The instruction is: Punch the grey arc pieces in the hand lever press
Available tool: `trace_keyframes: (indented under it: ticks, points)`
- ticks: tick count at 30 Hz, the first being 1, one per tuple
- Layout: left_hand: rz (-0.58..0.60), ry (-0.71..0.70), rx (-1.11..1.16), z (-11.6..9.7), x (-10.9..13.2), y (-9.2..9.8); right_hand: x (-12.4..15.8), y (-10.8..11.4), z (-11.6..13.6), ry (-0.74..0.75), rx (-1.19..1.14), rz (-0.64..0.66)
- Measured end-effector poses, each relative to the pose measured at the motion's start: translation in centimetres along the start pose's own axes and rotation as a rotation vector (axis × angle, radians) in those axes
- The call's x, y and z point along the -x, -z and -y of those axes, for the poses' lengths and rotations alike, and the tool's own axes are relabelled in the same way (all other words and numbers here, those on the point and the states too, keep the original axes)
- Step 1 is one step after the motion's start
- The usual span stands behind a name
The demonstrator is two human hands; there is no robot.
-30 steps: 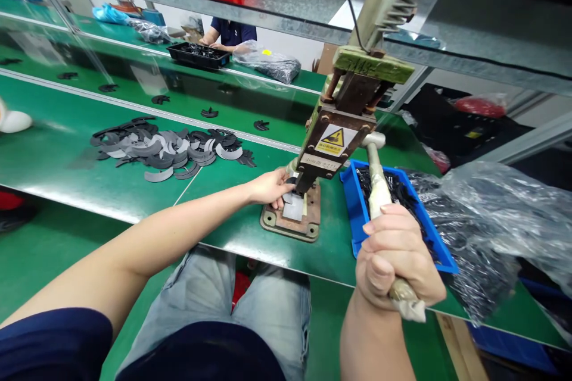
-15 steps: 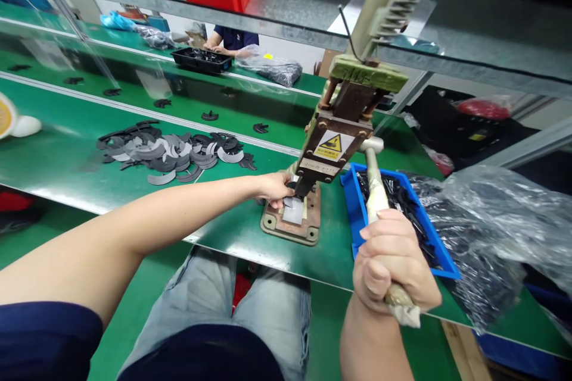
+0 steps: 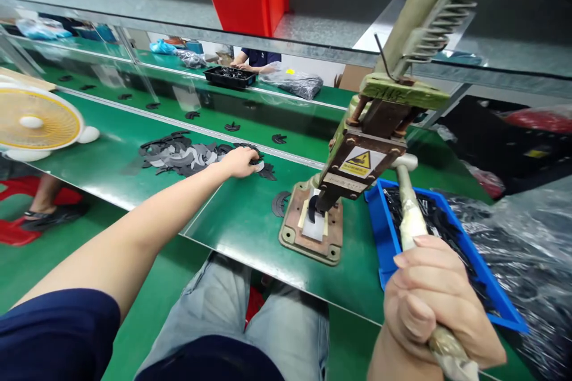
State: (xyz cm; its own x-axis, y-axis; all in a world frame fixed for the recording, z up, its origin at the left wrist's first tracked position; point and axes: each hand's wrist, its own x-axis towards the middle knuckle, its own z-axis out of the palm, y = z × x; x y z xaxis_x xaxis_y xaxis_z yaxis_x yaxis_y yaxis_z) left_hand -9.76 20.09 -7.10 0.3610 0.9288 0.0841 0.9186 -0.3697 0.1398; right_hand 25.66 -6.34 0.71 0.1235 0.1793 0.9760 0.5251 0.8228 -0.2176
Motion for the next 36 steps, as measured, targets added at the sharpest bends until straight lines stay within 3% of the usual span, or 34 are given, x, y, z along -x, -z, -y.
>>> trace_keyframes:
  ticks: [4,10,17,20,23,26,30,32,36]
  points:
    - [0.079,-0.036,-0.1,0.9,-0.7,-1.1,0.1,0.3,-0.3,-0.003,0.006,0.016]
    - [0.125,0.024,-0.119,1.3,-1.4,-1.9,0.1,0.1,-0.8,0.05,-0.005,-0.016]
    - [0.117,0.048,-0.095,1.4,-1.3,-1.4,0.0,-0.2,-0.2,0.01,0.019,-0.025]
    - [0.085,-0.042,-0.04,0.6,-0.4,-0.5,-0.1,-0.1,0.1,-0.007,0.027,0.001]
    - [0.03,-0.205,0.036,-0.9,1.2,0.8,0.0,-0.1,0.2,-0.02,0.028,0.008]
    - [0.066,-0.345,0.082,-3.4,3.2,1.8,0.1,-0.1,0.2,-0.02,0.027,0.003]
    - [0.165,-0.471,0.181,-7.8,6.3,0.7,0.1,-0.1,0.3,-0.012,0.016,-0.007]
    - [0.173,-0.437,0.323,-9.6,7.7,-0.9,0.2,-0.1,0.3,-0.026,0.018,-0.003]
    - [0.127,-0.123,0.793,-11.4,8.9,-3.6,0.2,0.1,0.4,-0.046,0.012,0.016]
